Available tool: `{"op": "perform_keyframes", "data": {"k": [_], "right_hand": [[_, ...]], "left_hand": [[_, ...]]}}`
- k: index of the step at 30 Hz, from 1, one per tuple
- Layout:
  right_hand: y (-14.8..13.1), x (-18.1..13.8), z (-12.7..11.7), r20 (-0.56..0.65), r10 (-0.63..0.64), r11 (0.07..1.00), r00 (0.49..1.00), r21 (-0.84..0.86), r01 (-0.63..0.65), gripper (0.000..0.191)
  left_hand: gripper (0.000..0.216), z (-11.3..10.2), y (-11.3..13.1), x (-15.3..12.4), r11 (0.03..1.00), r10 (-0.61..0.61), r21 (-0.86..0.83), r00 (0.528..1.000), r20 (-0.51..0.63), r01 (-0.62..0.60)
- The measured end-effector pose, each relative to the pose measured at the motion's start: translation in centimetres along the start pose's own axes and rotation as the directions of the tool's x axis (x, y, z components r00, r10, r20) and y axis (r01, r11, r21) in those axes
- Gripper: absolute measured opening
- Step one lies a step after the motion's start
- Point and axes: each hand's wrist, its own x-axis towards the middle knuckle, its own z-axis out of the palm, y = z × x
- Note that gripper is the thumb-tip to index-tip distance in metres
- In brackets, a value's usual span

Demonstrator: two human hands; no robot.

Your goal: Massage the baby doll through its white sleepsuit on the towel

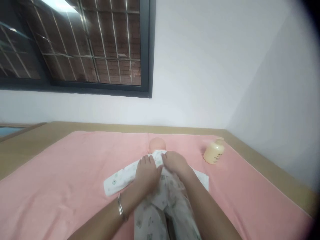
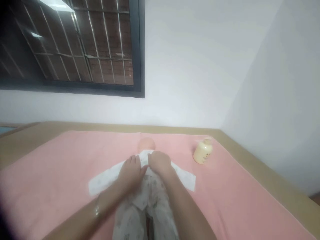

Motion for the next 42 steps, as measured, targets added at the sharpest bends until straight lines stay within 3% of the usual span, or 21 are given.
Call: {"op": "perform_keyframes", "data": {"k": [4, 8, 12, 16, 20, 25, 30, 35, 37, 42], "right_hand": [[1.5, 2.0, 0.8, 0.039, 0.074, 0.99, 0.997, 0.115, -0.078, 0.059], [1.8, 2.1, 0.6, 0.066, 0.088, 0.984, 0.994, 0.152, -0.097, 0.057], [0.4, -0.3, -0.5, 0.048, -0.036, 0.997, 0.998, 0.075, 0.032, 0.045], [-0.7, -1.9, -0.8, -0.012, -0.139, 0.99, 0.99, -0.001, 0.139, 0.049], [-0.1, -0.5, -0.2, 0.004, -0.047, 0.999, 0.999, 0.002, 0.047, 0.061], [1.2, 1.4, 0.2, 0.088, 0.086, 0.988, 0.992, 0.122, -0.096, 0.067], [0.6, 0.0, -0.7, 0.096, -0.009, 0.994, 0.995, 0.105, -0.001, 0.052], [0.1, -0.9, -1.2, 0.056, -0.099, 0.992, 0.993, 0.085, 0.095, 0.045], [0.3, -0.3, -0.8, 0.054, -0.085, 0.991, 0.995, 0.105, 0.079, 0.047], [1.7, 1.7, 0.6, 0.072, 0.0, 0.976, 0.997, 0.217, -0.016, 0.058]], "left_hand": [[0.067, -0.3, 1.1, -1.6, 0.998, 0.056, 0.014, 0.998, 0.038, -0.057], [0.063, 0.1, -0.2, -0.2, 0.995, 0.036, -0.096, 0.999, 0.024, -0.033], [0.057, 1.1, -2.6, 2.5, 0.962, -0.085, -0.254, 0.993, 0.077, 0.102], [0.057, 1.3, -3.1, 3.2, 0.94, -0.152, -0.287, 0.979, 0.137, 0.186], [0.06, 0.4, -1.1, 1.1, 0.984, -0.074, -0.155, 0.994, 0.076, 0.085], [0.069, -0.5, 0.7, -1.0, 0.996, 0.051, -0.071, 0.994, 0.096, -0.044], [0.057, -0.3, -1.3, 1.0, 0.979, 0.004, -0.206, 0.997, 0.075, 0.012], [0.05, 0.0, -3.6, 3.2, 0.905, 0.029, -0.425, 0.989, 0.147, 0.036], [0.049, -0.1, -3.4, 3.0, 0.915, 0.025, -0.402, 0.99, 0.139, 0.033], [0.051, -1.2, -0.9, 0.6, 0.989, 0.011, -0.149, 0.997, 0.07, 0.0]]}}
